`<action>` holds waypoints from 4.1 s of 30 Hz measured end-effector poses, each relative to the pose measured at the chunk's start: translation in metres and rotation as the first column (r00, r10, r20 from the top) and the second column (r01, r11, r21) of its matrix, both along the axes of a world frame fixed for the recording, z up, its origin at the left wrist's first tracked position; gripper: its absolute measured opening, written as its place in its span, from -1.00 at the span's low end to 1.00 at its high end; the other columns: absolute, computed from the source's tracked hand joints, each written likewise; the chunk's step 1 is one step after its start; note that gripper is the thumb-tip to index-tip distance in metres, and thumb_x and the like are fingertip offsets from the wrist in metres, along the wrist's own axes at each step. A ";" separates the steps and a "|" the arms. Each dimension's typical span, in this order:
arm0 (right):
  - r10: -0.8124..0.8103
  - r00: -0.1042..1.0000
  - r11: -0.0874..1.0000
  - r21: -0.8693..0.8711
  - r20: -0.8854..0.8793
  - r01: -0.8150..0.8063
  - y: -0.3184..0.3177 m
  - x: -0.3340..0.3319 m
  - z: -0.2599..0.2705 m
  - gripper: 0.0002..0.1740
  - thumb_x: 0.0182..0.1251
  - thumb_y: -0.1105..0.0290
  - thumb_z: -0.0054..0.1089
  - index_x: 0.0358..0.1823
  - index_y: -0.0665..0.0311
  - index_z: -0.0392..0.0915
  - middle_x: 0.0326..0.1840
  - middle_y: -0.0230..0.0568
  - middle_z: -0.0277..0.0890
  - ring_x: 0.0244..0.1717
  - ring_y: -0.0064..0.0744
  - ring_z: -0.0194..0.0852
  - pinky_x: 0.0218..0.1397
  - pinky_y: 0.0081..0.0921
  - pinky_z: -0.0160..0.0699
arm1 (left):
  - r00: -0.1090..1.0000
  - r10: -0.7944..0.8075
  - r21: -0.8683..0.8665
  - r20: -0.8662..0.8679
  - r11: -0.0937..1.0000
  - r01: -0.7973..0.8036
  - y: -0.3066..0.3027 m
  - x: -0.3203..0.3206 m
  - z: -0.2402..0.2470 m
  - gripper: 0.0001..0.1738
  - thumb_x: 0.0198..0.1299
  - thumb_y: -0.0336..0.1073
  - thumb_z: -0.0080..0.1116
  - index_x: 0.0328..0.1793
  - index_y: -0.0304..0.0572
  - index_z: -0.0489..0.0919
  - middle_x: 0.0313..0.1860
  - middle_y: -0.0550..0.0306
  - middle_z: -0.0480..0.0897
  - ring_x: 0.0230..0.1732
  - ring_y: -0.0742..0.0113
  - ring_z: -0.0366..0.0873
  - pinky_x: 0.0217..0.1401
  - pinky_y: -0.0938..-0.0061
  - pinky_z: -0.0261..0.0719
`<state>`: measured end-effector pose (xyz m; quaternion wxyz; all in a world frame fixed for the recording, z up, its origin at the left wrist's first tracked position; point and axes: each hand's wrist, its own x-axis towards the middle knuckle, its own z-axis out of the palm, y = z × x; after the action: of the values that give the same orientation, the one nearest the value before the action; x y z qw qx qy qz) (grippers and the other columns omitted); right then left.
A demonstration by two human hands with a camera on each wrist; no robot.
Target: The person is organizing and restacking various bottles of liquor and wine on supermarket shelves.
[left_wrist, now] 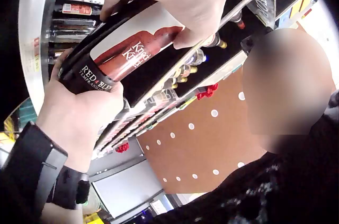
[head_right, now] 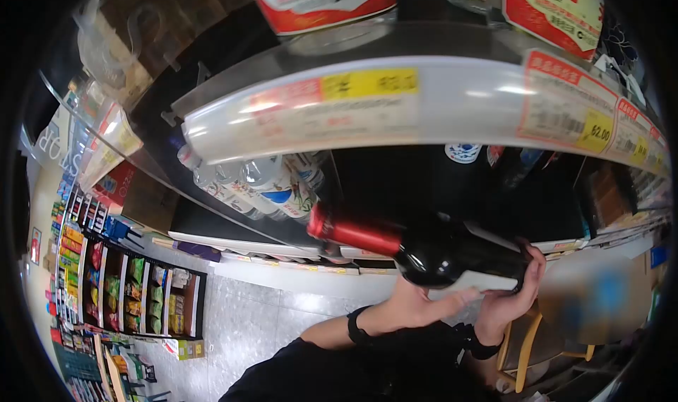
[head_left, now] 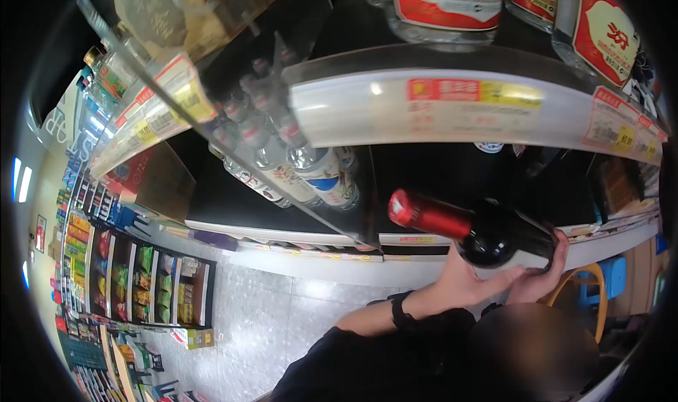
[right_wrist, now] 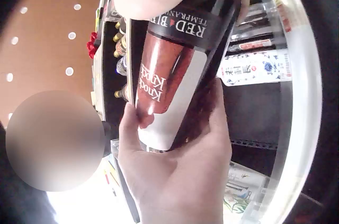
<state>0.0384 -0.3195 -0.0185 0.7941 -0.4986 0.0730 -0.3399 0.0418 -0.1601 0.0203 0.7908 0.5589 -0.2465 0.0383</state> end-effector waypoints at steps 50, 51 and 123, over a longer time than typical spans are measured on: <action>0.361 0.930 0.624 -0.724 -0.068 -0.295 0.447 -0.123 0.006 -0.05 0.03 0.20 0.62 0.38 0.51 0.31 0.28 0.26 0.48 0.26 0.13 0.55 0.30 -0.21 0.54 | 0.805 0.530 -0.095 -0.267 0.817 -0.569 0.457 -0.082 0.015 -0.63 0.15 -0.17 0.25 -0.07 -0.35 0.57 -0.28 0.14 0.61 -0.18 0.35 0.60 -0.03 0.45 0.58; 0.341 0.939 0.609 -0.749 -0.049 -0.260 0.458 -0.118 0.005 -0.03 0.06 0.14 0.61 0.40 0.51 0.30 0.30 0.31 0.46 0.19 0.18 0.58 0.28 -0.23 0.56 | 0.834 0.488 -0.055 -0.257 0.854 -0.517 0.476 -0.076 0.013 -0.53 0.16 -0.16 0.24 0.08 -0.36 0.51 -0.15 0.06 0.61 -0.11 0.33 0.60 -0.02 0.45 0.58; 0.576 0.750 0.135 -0.867 -0.326 -0.480 0.512 0.028 0.052 -0.25 0.38 0.12 0.28 0.43 0.45 0.27 0.34 0.47 0.38 0.26 0.35 0.49 0.30 -0.07 0.53 | 0.531 0.690 0.530 0.493 0.246 -0.812 0.530 0.196 0.044 0.19 -0.12 0.37 0.51 0.31 -0.54 0.27 -0.15 -0.36 0.72 -0.10 -0.32 0.71 0.01 0.06 0.69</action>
<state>0.0661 0.1924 0.0337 0.4424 -0.8275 -0.3435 -0.0389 0.2377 0.3697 0.0645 0.3677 0.8586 -0.0038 0.3572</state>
